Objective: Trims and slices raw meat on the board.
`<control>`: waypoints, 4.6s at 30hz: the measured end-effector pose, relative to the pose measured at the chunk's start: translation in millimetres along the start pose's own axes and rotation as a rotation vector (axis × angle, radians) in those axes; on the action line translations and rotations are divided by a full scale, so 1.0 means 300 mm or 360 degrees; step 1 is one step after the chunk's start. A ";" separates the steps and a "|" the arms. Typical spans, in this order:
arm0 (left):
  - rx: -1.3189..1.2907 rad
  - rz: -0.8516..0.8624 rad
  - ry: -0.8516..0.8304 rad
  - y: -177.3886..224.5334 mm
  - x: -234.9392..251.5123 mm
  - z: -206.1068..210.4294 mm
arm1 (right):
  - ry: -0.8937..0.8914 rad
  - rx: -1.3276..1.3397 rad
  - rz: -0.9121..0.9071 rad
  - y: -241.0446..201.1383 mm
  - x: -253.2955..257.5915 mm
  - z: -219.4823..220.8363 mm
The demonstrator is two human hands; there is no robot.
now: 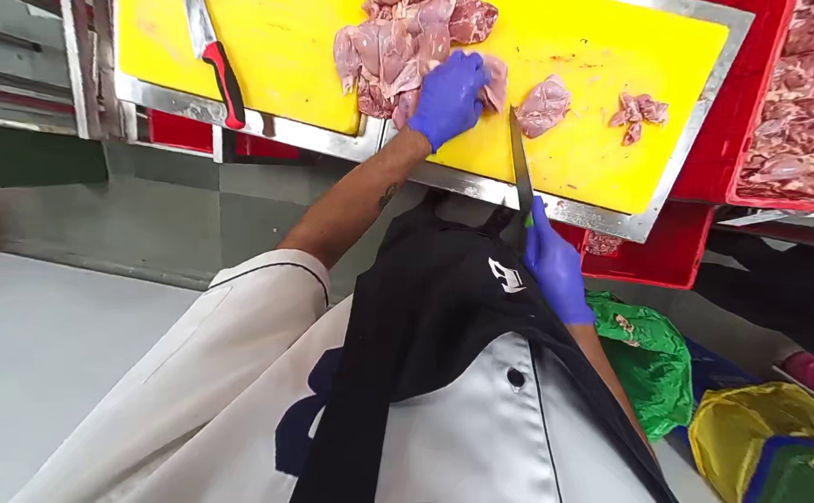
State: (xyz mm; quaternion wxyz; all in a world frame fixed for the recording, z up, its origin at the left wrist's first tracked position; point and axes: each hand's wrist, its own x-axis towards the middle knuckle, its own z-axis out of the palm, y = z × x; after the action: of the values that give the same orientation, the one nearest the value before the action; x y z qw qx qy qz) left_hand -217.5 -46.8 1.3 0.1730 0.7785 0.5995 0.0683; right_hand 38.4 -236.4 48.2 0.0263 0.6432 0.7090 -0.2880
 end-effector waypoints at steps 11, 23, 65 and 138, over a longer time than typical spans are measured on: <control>-0.0100 0.0491 -0.0002 0.246 0.063 0.117 | 0.0095 0.0620 0.0095 0.325 -0.216 -0.240; -0.1695 -0.0054 -0.0500 0.400 0.213 0.009 | 0.0446 0.1028 0.0217 0.438 -0.273 -0.283; -0.0211 0.0374 -0.0054 0.314 0.121 0.158 | 0.0019 0.0408 0.0028 0.510 -0.313 -0.243; -0.0178 0.0598 0.0314 0.337 0.176 0.144 | 0.0312 0.0219 -0.0006 0.253 0.069 -0.158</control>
State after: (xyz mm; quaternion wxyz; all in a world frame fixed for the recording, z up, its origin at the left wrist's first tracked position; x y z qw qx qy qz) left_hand -97.5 -26.7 -8.8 0.1405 0.8553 0.4531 0.2085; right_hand 120.9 -196.4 50.9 -0.0879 0.6672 0.6879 -0.2718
